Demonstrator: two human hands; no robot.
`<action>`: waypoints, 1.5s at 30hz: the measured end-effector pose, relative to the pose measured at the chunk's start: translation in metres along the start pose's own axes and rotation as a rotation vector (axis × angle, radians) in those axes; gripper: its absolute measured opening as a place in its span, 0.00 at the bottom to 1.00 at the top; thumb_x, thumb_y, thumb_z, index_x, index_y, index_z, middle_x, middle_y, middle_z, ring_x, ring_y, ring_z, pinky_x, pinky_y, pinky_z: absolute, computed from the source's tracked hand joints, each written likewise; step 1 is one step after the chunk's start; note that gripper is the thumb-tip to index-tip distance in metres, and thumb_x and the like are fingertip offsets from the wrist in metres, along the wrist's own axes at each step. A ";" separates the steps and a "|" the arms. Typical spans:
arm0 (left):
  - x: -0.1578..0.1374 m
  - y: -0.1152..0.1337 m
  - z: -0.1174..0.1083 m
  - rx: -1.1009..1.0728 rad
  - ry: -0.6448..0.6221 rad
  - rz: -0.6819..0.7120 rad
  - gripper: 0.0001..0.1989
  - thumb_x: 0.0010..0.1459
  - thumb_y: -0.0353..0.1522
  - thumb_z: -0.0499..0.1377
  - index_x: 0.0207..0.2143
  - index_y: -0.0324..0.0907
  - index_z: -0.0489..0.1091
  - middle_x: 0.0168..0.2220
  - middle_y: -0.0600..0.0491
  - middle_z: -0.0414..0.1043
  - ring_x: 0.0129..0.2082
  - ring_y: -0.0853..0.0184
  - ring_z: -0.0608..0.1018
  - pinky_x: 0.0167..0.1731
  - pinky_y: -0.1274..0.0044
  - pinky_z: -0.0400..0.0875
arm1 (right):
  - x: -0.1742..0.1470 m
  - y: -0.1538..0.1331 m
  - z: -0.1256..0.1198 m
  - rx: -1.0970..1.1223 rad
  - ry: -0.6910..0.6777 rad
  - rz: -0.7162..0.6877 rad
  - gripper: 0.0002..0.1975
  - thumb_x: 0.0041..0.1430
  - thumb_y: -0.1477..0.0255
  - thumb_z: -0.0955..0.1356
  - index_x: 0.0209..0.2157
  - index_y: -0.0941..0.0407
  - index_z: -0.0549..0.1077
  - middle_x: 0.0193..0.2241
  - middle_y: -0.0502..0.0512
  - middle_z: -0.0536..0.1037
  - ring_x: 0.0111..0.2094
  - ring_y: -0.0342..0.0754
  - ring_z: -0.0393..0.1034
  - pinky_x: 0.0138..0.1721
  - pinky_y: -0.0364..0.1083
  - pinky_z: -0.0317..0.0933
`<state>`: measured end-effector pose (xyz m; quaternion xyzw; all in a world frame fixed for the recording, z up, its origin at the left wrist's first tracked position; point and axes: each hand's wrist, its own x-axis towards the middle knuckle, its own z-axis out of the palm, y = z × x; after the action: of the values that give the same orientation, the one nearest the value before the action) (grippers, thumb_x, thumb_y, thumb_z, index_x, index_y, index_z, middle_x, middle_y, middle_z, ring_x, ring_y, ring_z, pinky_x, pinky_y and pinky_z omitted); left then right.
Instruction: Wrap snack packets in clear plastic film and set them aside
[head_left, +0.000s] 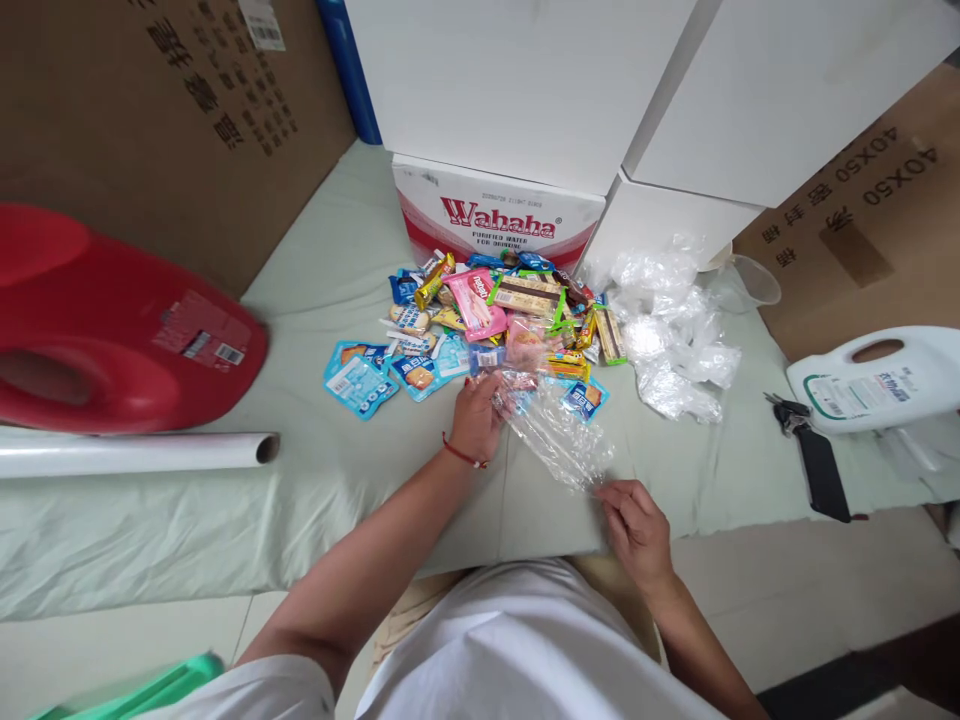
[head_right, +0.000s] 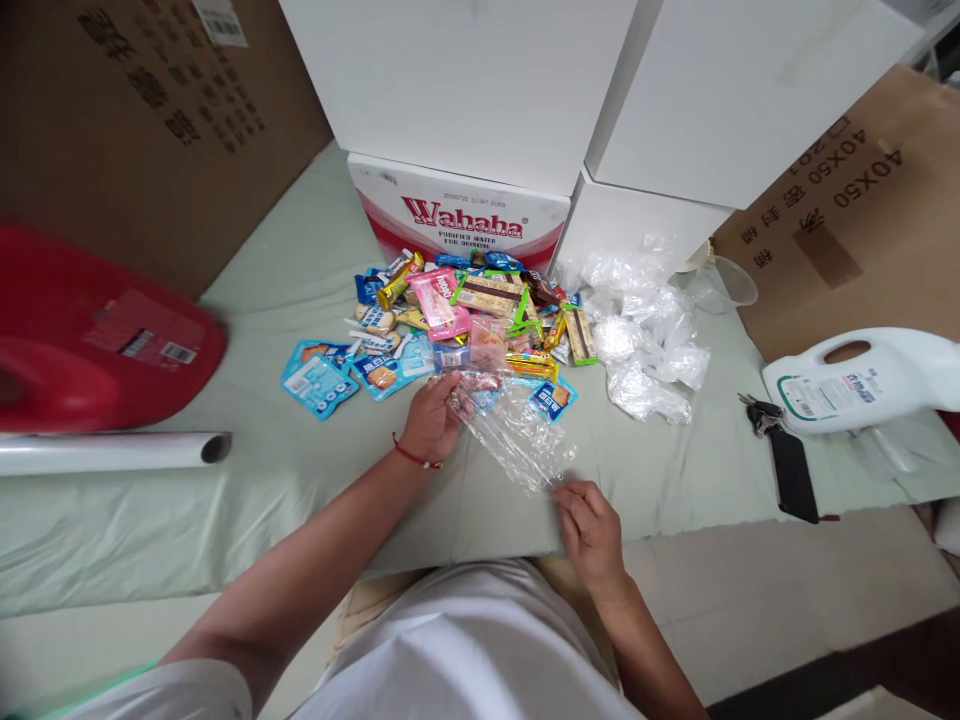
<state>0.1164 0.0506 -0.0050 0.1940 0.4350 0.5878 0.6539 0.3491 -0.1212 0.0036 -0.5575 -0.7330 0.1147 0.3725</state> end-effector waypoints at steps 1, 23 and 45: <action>-0.001 0.002 -0.001 -0.023 -0.001 -0.017 0.24 0.45 0.45 0.71 0.25 0.44 0.59 0.20 0.63 0.60 0.17 0.77 0.65 0.18 0.82 0.61 | -0.004 0.001 -0.004 0.013 -0.031 0.002 0.12 0.67 0.79 0.66 0.44 0.51 0.80 0.36 0.54 0.77 0.33 0.45 0.77 0.33 0.42 0.72; -0.070 -0.005 -0.008 0.034 -0.298 -0.153 0.19 0.48 0.45 0.74 0.31 0.39 0.76 0.31 0.52 0.77 0.28 0.69 0.77 0.29 0.77 0.66 | 0.087 -0.038 0.003 -0.055 -0.154 -0.160 0.19 0.65 0.68 0.72 0.57 0.50 0.75 0.55 0.62 0.75 0.51 0.56 0.68 0.50 0.55 0.68; -0.083 0.004 -0.016 0.234 -0.335 -0.106 0.19 0.56 0.47 0.62 0.28 0.40 0.76 0.27 0.50 0.77 0.23 0.70 0.71 0.27 0.75 0.58 | 0.110 -0.038 0.016 0.133 -0.113 -0.227 0.07 0.68 0.73 0.69 0.44 0.49 0.80 0.37 0.54 0.81 0.43 0.52 0.69 0.48 0.54 0.65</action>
<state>0.1069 -0.0302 0.0180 0.3403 0.3952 0.4579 0.7200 0.2995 -0.0312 0.0605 -0.4376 -0.8020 0.1516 0.3773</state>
